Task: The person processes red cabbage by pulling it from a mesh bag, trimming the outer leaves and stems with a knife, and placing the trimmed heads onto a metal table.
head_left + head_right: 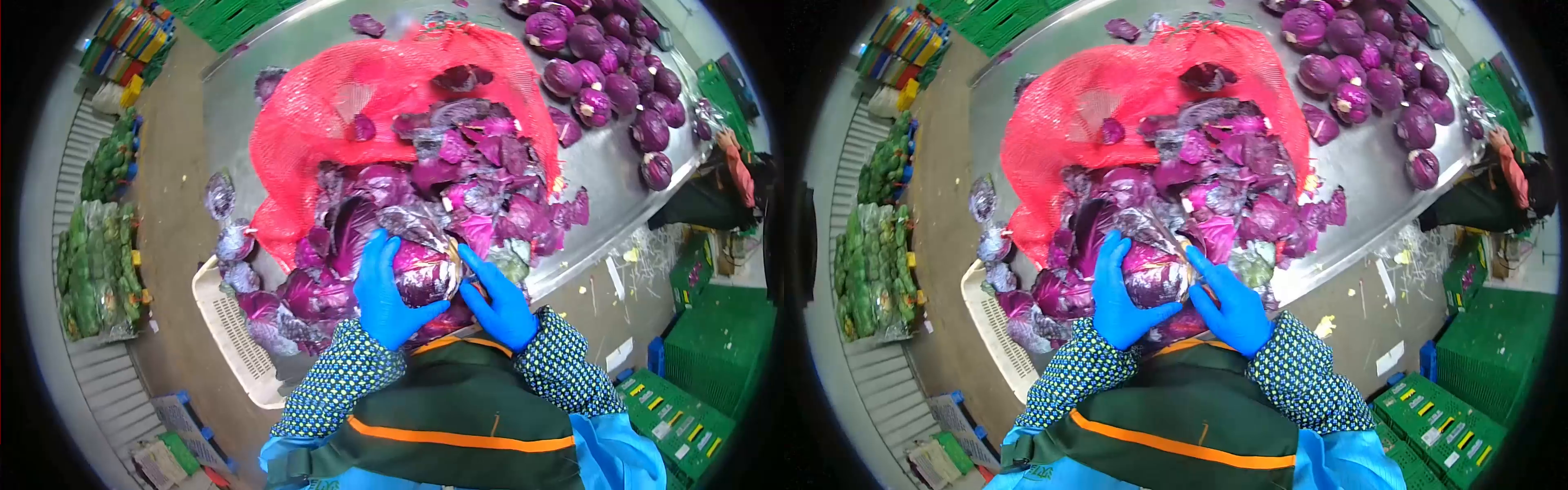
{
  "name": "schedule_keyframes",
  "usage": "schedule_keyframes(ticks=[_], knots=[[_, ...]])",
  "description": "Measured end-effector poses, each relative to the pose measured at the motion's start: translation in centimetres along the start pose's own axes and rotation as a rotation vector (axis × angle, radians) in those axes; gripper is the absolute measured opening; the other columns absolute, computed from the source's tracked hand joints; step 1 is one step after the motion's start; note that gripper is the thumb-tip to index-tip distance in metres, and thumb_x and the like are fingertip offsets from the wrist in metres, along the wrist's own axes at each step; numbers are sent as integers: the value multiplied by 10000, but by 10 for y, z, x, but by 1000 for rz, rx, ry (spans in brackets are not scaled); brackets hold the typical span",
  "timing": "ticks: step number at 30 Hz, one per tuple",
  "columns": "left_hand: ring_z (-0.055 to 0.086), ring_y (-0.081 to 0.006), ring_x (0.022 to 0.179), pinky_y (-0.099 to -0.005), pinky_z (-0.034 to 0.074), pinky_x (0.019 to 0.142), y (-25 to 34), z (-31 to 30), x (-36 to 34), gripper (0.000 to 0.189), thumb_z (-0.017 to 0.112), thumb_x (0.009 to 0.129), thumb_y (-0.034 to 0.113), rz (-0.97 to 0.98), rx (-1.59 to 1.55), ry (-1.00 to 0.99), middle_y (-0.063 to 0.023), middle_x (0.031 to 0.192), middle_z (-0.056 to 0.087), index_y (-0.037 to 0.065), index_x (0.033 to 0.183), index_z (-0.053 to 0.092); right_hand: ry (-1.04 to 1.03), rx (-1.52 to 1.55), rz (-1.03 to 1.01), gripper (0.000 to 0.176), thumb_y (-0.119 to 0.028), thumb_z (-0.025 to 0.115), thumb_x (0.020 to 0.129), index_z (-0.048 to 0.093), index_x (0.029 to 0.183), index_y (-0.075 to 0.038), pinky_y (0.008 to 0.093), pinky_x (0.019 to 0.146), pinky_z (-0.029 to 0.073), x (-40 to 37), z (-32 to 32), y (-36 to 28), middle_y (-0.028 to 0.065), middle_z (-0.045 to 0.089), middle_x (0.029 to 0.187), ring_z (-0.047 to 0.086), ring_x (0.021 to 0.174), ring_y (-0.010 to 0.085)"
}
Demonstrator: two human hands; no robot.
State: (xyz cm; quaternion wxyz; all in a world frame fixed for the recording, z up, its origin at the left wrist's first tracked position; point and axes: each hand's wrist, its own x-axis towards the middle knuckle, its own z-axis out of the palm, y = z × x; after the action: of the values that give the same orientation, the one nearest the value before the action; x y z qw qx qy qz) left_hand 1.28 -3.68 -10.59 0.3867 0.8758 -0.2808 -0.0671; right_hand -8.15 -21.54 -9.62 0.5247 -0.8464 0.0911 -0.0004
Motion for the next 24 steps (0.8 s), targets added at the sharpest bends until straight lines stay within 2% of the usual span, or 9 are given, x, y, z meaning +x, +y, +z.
schedule_keyframes(ticks=[2, 5, 8, 9, 13, 16, 17, 22, 24], knots=[[195, -447, 1316, -513, 227, 1067, -1, 3, -1, 1188, 879, 487, 341, -92, 43, -8, -311, 1414, 163, 14, 1392, 183, 137, -20, -2, 552, -143, 587, 864, 377, 1374, -131, 351, 692, 488, -8, -2, 9, 175, 582, 968, 626, 820, 287], [288, -376, 1278, -451, 249, 1075, -4, -6, 7, 1171, 876, 505, 331, -105, 25, -88, -245, 1369, 268, -4, 1389, 186, 73, -126, -3, 490, -169, 600, 858, 426, 1311, -106, 380, 638, 506, -20, -1, 14, 161, 602, 960, 638, 745, 290], [251, -436, 1275, -510, 249, 1045, 2, -2, 16, 1174, 864, 508, 379, -157, 45, -99, -296, 1368, 247, 21, 1395, 184, 61, -169, 56, 430, -194, 598, 853, 463, 1244, -80, 401, 650, 506, -11, 4, 11, 157, 606, 978, 635, 774, 317], [276, -435, 1251, -512, 265, 1031, 2, 0, 19, 1158, 861, 510, 380, -129, 56, -75, -293, 1350, 271, 27, 1391, 197, 49, -186, 48, 307, -205, 580, 849, 497, 1105, -56, 438, 644, 493, -5, 6, 9, 180, 602, 950, 624, 772, 351], [327, -392, 1224, -477, 285, 1035, 8, 3, 23, 1127, 866, 507, 352, -182, 134, -80, -237, 1317, 325, 25, 1376, 227, -183, -324, 198, 204, -198, 544, 846, 450, 927, -37, 492, 628, 462, 11, 7, 17, 221, 586, 868, 596, 741, 399], [305, -465, 1222, -527, 284, 1017, 5, 4, 24, 1116, 854, 507, 377, -172, 95, -83, -312, 1343, 264, 45, 1381, 244, -178, -430, 262, 222, -190, 547, 841, 448, 965, -34, 461, 574, 459, 15, 9, 31, 204, 574, 743, 598, 678, 375], [313, -475, 1215, -532, 289, 1015, 1, 6, 26, 1102, 852, 507, 377, -162, 55, -56, -321, 1330, 279, 41, 1375, 262, -97, -464, 154, 257, -203, 549, 835, 431, 968, -17, 469, 579, 462, 21, 10, 35, 223, 583, 748, 601, 682, 382], [395, -374, 1213, -446, 334, 1025, -53, 3, 55, 1126, 855, 505, 442, -298, -295, -157, -257, 1302, 383, 5, 1369, 279, -244, -470, 108, 282, -206, 513, 841, 423, 999, 9, 492, 604, 471, 67, 6, 41, 252, 587, 737, 597, 670, 417], [408, -364, 1208, -440, 337, 1024, -43, -3, 52, 1131, 853, 500, 461, -223, -83, -182, -254, 1294, 395, 0, 1364, 287, -280, -494, 243, 294, -203, 524, 829, 435, 1015, 7, 488, 599, 477, 64, 6, 31, 244, 585, 690, 607, 648, 404]])
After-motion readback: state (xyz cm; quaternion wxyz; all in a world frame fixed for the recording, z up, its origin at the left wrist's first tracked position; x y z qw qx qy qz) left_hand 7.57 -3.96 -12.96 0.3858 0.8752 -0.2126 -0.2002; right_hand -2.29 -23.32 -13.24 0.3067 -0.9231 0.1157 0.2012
